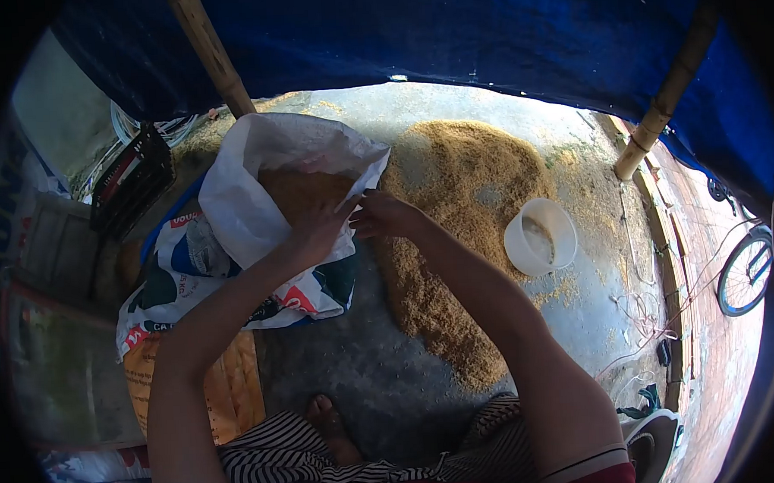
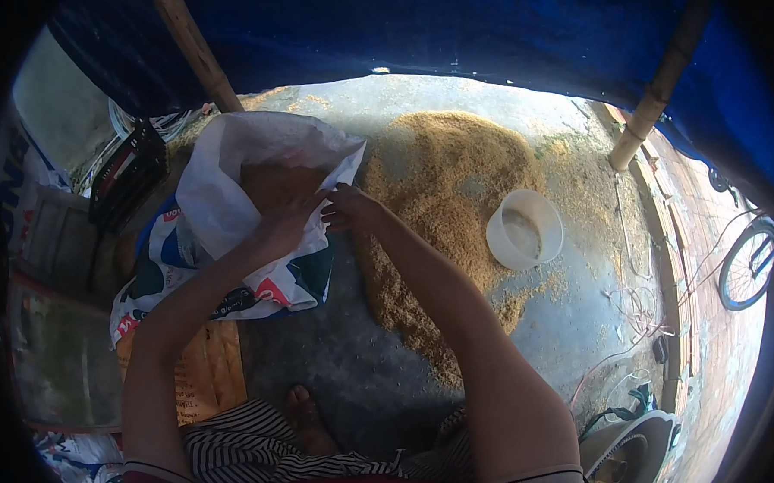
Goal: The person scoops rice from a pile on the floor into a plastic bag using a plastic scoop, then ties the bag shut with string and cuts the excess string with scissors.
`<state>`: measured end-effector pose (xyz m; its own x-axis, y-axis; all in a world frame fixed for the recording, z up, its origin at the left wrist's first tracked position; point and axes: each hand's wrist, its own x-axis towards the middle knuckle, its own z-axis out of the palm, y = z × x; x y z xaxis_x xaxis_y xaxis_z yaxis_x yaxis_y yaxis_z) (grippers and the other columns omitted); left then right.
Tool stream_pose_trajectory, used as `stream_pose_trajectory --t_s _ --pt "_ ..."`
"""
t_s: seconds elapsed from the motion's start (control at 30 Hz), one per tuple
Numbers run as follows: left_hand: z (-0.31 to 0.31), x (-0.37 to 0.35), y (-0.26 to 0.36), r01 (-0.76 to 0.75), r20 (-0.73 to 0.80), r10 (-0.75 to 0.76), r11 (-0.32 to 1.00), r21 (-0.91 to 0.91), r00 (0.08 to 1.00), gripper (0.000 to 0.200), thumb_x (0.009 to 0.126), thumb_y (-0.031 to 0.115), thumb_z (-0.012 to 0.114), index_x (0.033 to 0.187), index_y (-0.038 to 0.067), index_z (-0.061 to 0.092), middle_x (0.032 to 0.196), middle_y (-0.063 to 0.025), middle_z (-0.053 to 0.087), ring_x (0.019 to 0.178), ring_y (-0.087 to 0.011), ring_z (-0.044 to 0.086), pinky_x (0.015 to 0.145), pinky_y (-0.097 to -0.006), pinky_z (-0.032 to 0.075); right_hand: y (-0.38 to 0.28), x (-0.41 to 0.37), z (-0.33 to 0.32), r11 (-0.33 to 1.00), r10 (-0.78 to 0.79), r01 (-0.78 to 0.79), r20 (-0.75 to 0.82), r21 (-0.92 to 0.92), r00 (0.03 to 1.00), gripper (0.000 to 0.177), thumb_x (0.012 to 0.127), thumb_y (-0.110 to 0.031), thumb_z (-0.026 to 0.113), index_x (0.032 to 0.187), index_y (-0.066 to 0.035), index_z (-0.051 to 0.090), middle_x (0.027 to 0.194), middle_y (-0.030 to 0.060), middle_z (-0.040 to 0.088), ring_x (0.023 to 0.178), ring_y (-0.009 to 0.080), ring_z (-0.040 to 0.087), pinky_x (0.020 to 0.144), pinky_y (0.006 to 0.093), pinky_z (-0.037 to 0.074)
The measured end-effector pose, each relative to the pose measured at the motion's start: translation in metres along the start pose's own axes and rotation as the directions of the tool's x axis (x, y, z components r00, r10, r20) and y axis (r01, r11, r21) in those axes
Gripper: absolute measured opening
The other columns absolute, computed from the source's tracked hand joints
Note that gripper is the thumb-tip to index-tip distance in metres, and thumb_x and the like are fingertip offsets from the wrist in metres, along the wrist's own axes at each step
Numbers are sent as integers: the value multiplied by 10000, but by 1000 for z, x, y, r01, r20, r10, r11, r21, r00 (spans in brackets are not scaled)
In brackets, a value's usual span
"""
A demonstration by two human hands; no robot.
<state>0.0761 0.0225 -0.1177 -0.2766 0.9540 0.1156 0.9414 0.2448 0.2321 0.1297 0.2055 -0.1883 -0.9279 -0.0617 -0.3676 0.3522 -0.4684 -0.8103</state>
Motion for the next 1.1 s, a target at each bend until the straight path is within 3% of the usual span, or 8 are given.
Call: stream_pose_trajectory --t_s 0.37,0.43,0.53,0.63,0.73,0.87,0.93,1.1 --pt "21 -35 -113 309 5 -327 897 316 945 276 877 160 415 1108 90 551 1094 -198 516 983 -354 537 813 -431 449 -62 -99 -98 748 -189 -152 -427 -646 884 412 842 -246 532 1191 -30 495 992 135 590 850 238 599 713 379 536" --pt "23 -35 -137 402 -187 -360 868 291 914 274 879 167 409 1067 60 578 1085 -193 523 991 -345 532 812 -431 454 -65 -124 -130 570 -296 -308 -539 -762 789 385 795 -189 515 1138 -15 539 1013 179 591 921 284 586 795 410 499" --pt "3 -38 -153 467 -102 -473 770 435 875 251 861 151 440 1008 38 609 1074 -186 531 973 -340 538 801 -423 463 -62 -166 -177 243 -546 -590 -612 -770 573 375 751 -136 486 1104 -28 551 1067 225 551 1044 350 519 923 448 400" --pt "-13 -46 -163 547 -144 -579 617 566 802 221 846 133 463 964 51 631 1066 -177 537 944 -334 549 788 -420 470 -63 -213 -199 327 -609 -813 -765 -481 207 506 715 -155 553 1212 -138 461 1186 201 364 1098 378 389 867 477 391" --pt "-26 -54 -159 547 -98 -578 685 481 810 216 839 126 468 963 55 629 1053 -180 546 956 -336 553 791 -437 468 -54 -263 -212 307 -569 -882 -812 -358 131 708 692 -322 659 1299 -182 325 1323 222 239 1236 388 242 954 534 295" --pt "-35 -37 -110 534 24 -602 725 435 798 221 838 124 460 954 58 637 1047 -192 555 976 -346 552 798 -444 465 2 -303 -300 202 -546 -863 -785 -462 293 766 730 -444 649 1287 -34 318 1222 268 393 1106 417 431 904 598 356" --pt "-24 -25 -98 529 21 -604 714 458 797 244 834 123 447 970 44 634 1046 -205 564 1016 -350 538 837 -441 446 -27 -329 -237 557 115 -781 -905 -283 410 700 774 -464 608 1194 51 386 1092 283 479 855 381 579 717 533 517" --pt "9 13 -96 465 -126 -461 762 451 878 260 827 124 432 975 26 622 1074 -209 560 1038 -352 521 880 -435 415 21 -325 -265 789 185 -603 -890 -119 417 565 796 -429 603 1132 -1 450 995 274 505 737 315 605 619 434 563"
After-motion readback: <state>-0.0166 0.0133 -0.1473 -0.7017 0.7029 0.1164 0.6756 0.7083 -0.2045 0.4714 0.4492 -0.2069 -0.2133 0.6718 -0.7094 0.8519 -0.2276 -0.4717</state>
